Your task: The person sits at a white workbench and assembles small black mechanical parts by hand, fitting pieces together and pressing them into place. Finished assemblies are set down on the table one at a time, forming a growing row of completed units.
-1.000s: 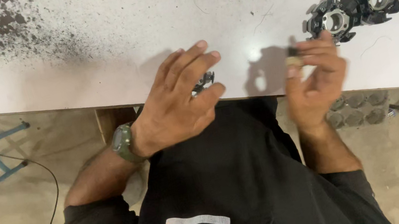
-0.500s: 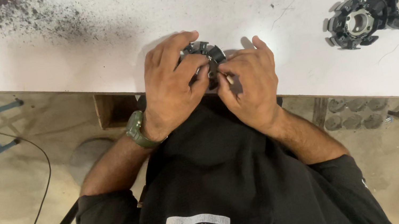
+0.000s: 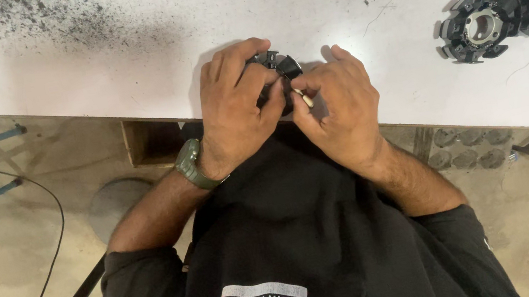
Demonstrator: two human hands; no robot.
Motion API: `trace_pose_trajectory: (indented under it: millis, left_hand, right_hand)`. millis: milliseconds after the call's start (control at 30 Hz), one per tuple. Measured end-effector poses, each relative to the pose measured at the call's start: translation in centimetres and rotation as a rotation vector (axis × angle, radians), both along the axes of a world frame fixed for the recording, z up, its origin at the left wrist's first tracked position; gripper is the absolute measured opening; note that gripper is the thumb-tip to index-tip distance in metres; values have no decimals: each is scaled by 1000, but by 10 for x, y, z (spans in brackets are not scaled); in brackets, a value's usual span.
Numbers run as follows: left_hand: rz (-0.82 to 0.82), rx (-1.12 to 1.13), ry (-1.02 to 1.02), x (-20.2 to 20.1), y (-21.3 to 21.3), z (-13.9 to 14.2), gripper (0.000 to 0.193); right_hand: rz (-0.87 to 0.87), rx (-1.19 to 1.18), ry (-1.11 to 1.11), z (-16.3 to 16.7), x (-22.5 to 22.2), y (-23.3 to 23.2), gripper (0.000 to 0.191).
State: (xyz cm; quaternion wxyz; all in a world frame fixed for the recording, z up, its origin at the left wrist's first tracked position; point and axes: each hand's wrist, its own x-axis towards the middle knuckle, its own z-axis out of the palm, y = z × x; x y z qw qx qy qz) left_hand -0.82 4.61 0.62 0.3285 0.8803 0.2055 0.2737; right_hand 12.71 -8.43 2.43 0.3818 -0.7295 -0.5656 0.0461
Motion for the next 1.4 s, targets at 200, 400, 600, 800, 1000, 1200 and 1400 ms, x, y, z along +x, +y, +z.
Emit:
trace_pose_trajectory:
  millis: [200, 400, 600, 800, 1000, 1200, 1400]
  left_hand:
    - [11, 30, -12, 2, -1, -5, 16]
    - [16, 31, -30, 3, -3, -12, 16]
    - [11, 30, -39, 4, -2, -12, 16]
    - [26, 36, -55, 3, -3, -11, 16]
    - [30, 42, -48, 5, -5, -15, 14]
    - [26, 48, -117, 1, 1, 1, 15]
    - [-76, 171, 45, -7, 17, 25, 26]
  right_hand:
    - [32, 54, -10, -2, 0, -4, 25]
    - [16, 31, -91, -1, -4, -3, 27]
    - [57, -64, -59, 8, 2, -3, 24]
    - [39, 1, -58, 11, -3, -4, 25]
    - [49, -5, -81, 9, 0, 0, 27]
    - [56, -16, -68, 13, 2, -3, 24]
    - [-30, 55, 19, 4, 4, -7, 22]
